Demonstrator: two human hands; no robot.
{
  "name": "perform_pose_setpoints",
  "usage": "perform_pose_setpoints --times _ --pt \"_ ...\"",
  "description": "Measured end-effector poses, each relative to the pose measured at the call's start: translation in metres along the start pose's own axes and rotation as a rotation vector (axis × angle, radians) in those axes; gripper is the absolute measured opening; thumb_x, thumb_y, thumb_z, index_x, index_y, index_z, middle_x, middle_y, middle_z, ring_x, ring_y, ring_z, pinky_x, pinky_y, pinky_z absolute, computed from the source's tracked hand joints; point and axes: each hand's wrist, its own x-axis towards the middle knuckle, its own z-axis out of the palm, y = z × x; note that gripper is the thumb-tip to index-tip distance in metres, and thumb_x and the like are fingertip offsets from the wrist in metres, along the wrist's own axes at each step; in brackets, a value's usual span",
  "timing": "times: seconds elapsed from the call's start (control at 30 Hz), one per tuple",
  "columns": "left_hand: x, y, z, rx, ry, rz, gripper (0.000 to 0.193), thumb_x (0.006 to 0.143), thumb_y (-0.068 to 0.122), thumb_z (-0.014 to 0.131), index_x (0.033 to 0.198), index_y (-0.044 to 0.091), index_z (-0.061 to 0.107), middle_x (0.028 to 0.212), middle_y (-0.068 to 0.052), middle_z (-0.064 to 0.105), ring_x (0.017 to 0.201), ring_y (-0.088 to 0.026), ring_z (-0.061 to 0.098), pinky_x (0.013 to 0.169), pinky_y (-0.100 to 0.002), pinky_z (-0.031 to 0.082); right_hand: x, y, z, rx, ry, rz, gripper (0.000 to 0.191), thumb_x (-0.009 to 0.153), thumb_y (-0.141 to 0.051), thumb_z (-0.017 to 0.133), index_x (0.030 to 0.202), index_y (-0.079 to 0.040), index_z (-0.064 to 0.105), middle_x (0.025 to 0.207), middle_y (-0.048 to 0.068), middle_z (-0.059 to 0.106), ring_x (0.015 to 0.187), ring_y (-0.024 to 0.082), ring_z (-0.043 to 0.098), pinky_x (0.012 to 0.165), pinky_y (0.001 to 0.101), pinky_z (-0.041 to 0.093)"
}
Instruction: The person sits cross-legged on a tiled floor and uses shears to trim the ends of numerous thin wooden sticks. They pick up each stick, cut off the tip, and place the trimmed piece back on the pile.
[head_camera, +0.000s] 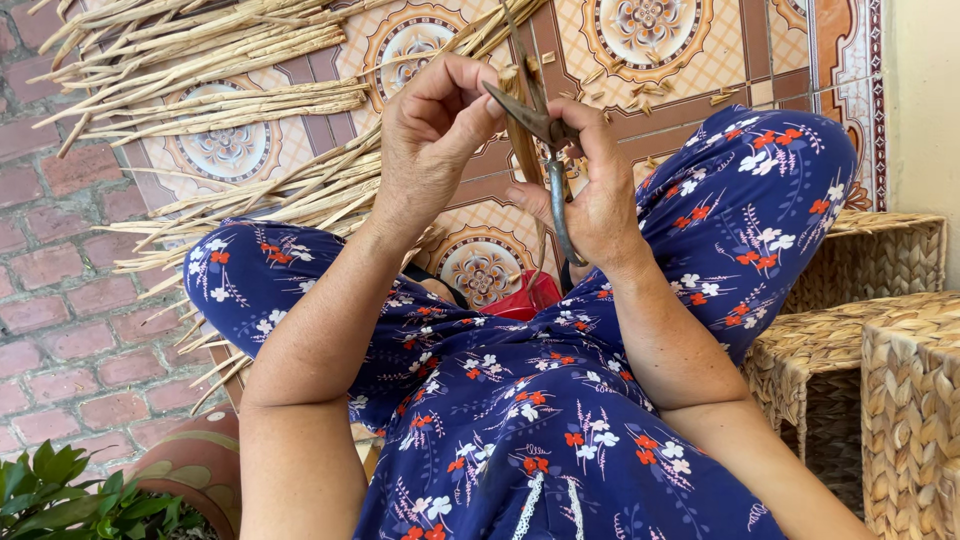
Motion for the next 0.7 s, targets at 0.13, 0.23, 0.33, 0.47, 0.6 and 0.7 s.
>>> perform_pose_setpoints --times 0.13,0.23,0.33,0.47,0.6,0.7 --pt "0.0 -0.003 0.0 -0.002 -0.037 0.028 0.007 0.107 0.004 0.064 0.114 0.002 0.063 0.104 0.0 0.067 0.098 -0.007 0.066 0.092 -0.024 0.057 0.0 -0.003 0.001 -0.019 -0.009 -0.008 0.076 0.081 -0.024 0.098 0.14 -0.006 0.053 0.121 0.007 0.065 0.11 0.018 0.063 0.098 0.0312 0.053" --pt "-0.001 -0.004 0.001 0.011 -0.026 0.01 0.006 0.107 0.003 0.063 0.113 0.001 0.062 0.103 0.0 0.066 0.097 -0.007 0.065 0.091 -0.024 0.056 -0.001 -0.005 0.001 -0.045 0.004 -0.028 0.075 0.08 -0.023 0.098 0.139 -0.007 0.055 0.118 0.006 0.065 0.104 0.016 0.062 0.093 0.0294 0.053" --pt "-0.001 -0.005 0.002 0.018 -0.016 0.004 0.005 0.108 0.003 0.062 0.112 0.001 0.062 0.103 -0.001 0.066 0.094 -0.006 0.064 0.089 -0.023 0.055 -0.003 -0.01 0.002 -0.052 0.026 0.009 0.073 0.079 -0.021 0.099 0.137 -0.007 0.057 0.111 0.004 0.064 0.094 0.013 0.058 0.084 0.0265 0.052" --pt "0.002 -0.006 0.003 -0.011 -0.021 0.018 0.004 0.108 0.004 0.064 0.109 0.002 0.06 0.105 0.0 0.066 0.094 -0.006 0.064 0.089 -0.024 0.056 -0.003 -0.016 0.004 -0.061 0.05 0.121 0.068 0.077 -0.019 0.1 0.131 -0.007 0.061 0.097 -0.001 0.065 0.077 0.008 0.055 0.066 0.0225 0.047" --pt "0.005 -0.008 0.005 -0.025 -0.021 -0.003 0.006 0.109 0.008 0.064 0.11 0.003 0.062 0.1 0.001 0.067 0.093 -0.005 0.064 0.088 -0.024 0.058 -0.003 -0.018 0.005 -0.114 0.124 -0.044 0.067 0.08 -0.019 0.1 0.133 -0.007 0.061 0.106 0.001 0.066 0.087 0.009 0.06 0.074 0.0223 0.053" --pt "0.007 -0.01 0.007 -0.043 -0.008 -0.017 0.009 0.107 0.01 0.065 0.111 0.002 0.063 0.096 0.001 0.067 0.089 -0.005 0.063 0.084 -0.023 0.056 -0.004 -0.018 0.008 -0.075 0.143 -0.038 0.069 0.081 -0.021 0.098 0.137 -0.006 0.061 0.107 0.001 0.069 0.09 0.008 0.063 0.078 0.0233 0.055"
